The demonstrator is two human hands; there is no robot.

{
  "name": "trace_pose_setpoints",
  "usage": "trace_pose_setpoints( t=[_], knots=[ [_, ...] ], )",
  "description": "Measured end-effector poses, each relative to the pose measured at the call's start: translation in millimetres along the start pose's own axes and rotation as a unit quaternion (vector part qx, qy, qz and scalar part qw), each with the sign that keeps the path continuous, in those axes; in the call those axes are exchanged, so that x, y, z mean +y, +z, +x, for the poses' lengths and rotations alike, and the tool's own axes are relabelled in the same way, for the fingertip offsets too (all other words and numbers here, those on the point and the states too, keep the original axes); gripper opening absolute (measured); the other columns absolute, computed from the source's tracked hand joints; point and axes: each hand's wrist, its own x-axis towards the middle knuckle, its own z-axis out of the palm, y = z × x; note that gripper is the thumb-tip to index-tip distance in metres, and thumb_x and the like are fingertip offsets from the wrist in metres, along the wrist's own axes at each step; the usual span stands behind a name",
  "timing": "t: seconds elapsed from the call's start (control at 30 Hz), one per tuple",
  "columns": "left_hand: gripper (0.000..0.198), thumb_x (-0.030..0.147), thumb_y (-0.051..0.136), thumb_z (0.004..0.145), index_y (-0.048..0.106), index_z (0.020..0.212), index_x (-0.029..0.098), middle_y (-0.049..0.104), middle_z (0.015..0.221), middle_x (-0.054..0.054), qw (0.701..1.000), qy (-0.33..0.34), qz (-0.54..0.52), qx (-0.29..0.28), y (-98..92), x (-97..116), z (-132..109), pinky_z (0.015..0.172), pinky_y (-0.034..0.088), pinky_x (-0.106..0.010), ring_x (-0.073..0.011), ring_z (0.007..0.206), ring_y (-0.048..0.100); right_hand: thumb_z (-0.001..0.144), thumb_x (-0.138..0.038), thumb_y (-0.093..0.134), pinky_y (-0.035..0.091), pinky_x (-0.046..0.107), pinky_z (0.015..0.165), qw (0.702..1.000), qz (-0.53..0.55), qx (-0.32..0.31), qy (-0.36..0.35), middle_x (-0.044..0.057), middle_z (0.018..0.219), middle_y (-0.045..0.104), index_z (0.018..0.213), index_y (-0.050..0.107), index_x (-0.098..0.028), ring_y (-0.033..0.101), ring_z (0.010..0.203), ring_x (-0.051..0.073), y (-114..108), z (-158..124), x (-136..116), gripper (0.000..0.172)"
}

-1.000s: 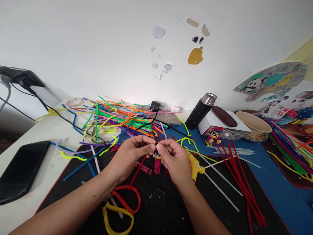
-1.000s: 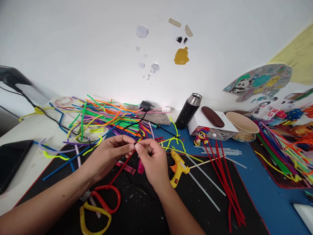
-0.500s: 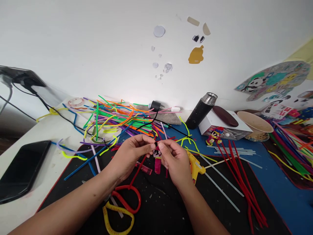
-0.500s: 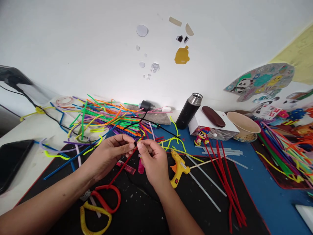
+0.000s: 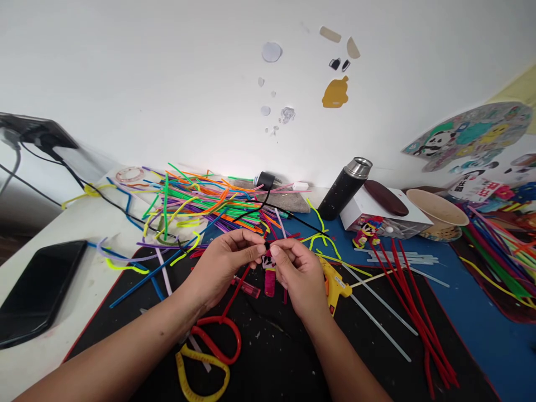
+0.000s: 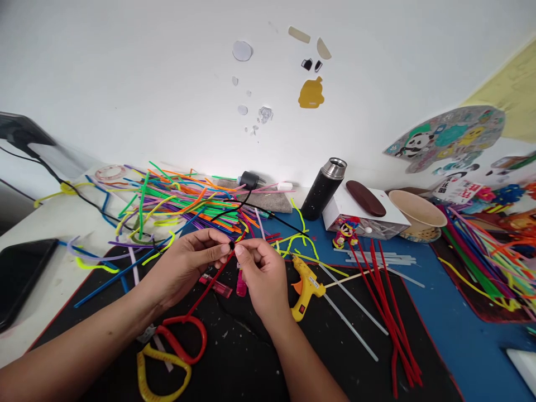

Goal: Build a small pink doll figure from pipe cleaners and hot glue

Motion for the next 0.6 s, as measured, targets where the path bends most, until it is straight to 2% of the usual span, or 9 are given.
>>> trace_pose_setpoints(
  t=[0.3,0.6],
  knots=[
    [0.032,0.034,0.099,0.063,0.080,0.081,0.017,0.069,0.069,-0.001,1.000,0.004,0.007,-0.006,2.7,0.1,-0.8,0.062,0.046,-0.025,-0.0138,0.064,0.059,0.091,-0.048,0.078,0.027,0.020,0.041,1.000,0.003,-0.008,0.003,-0.008,0.057,0.047,0.092,0.072,-0.019,0.035,0.046,0.007,1.0,-0.6,1.6,0.030],
    [0.032,0.032,0.099,0.065,0.079,0.084,0.016,0.069,0.071,-0.001,1.000,-0.007,-0.009,-0.005,2.7,-0.9,-0.4,0.062,0.047,-0.024,-0.0125,0.064,0.060,0.090,-0.056,0.078,0.027,0.019,0.040,1.000,0.017,0.017,-0.006,-0.009,0.057,0.044,0.097,0.074,-0.019,0.034,0.044,0.007,-2.1,-0.1,-0.5,0.038]
  ],
)
